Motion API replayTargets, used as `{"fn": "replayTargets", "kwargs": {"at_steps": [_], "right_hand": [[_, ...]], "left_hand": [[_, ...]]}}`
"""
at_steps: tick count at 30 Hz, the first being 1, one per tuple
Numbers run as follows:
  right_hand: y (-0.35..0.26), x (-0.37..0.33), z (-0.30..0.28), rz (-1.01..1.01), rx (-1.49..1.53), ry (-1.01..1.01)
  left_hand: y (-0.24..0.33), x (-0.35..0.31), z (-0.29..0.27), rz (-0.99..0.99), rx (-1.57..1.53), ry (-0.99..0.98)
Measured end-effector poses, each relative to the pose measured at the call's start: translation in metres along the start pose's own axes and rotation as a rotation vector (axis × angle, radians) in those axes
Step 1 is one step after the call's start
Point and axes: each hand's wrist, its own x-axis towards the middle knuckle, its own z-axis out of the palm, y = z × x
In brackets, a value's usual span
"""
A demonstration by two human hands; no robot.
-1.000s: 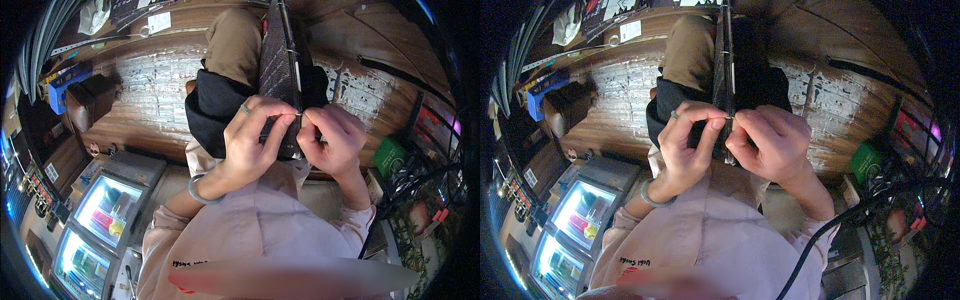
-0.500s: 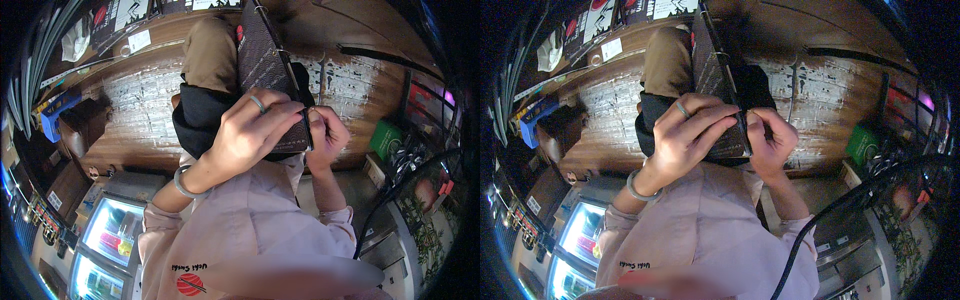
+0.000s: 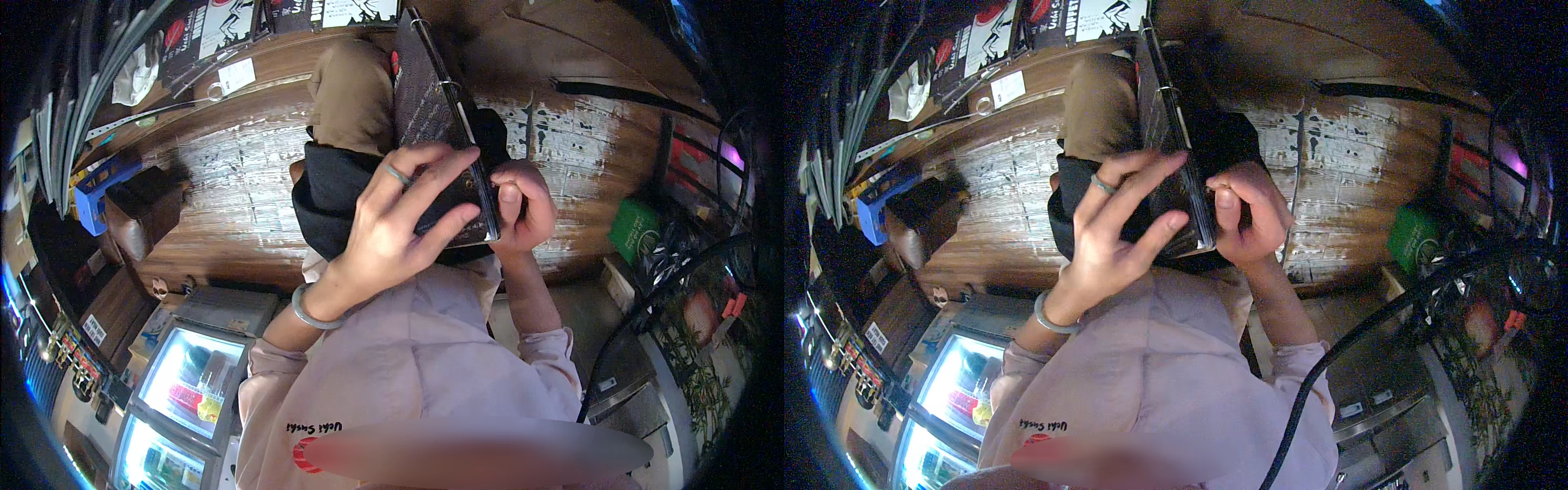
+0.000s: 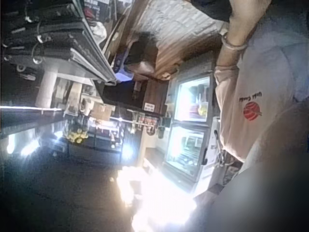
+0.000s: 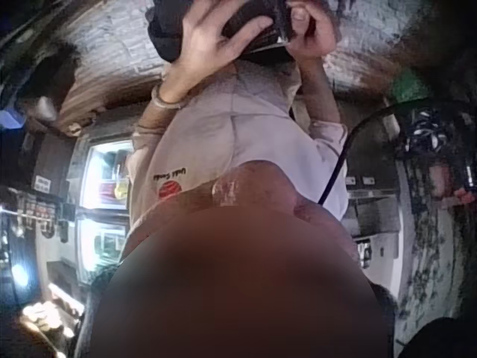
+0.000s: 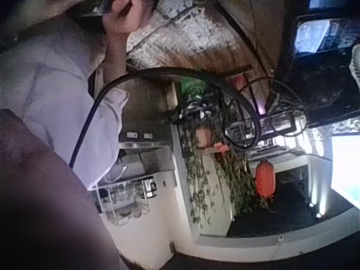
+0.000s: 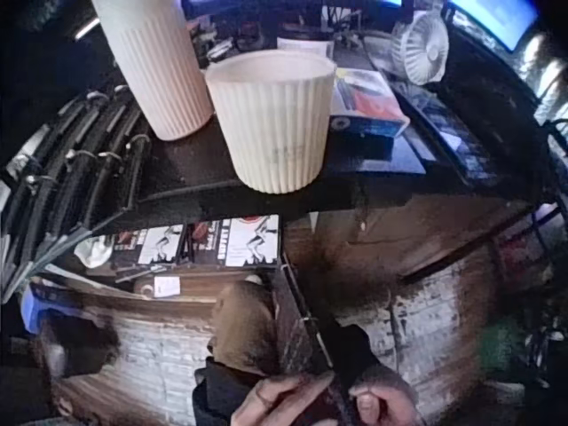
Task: The person repairs a restaurant menu binder by inserting a white plastic strip into the metal ring mechanism. They open and close the menu, align the strip with the rings, and secure it in place. The task is performed at a counter with other menus and equipment visible.
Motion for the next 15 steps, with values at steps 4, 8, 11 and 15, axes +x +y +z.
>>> {"fn": "replayTargets", "kwargs": {"at_steps": [4,8,11,15], "right_hand": [[-0.01,0.015,-0.01,-0.144,-0.21,-0.202],[-0.013,0.032,-0.02,-0.353,-0.396,-0.324],[-0.026,0.039,-0.013,-0.065,-0.395,-0.45],[-0.035,0.031,0.002,0.046,-0.118,-0.397]], "left_hand": [[0.003,-0.022,-0.002,0.13,0.038,0.15],[0.044,-0.032,0.002,0.324,-0.739,0.248],[0.1,0.023,0.04,0.271,-1.67,0.287],[0.17,0.051,0.042,-0.001,-2.42,-0.068]]}}
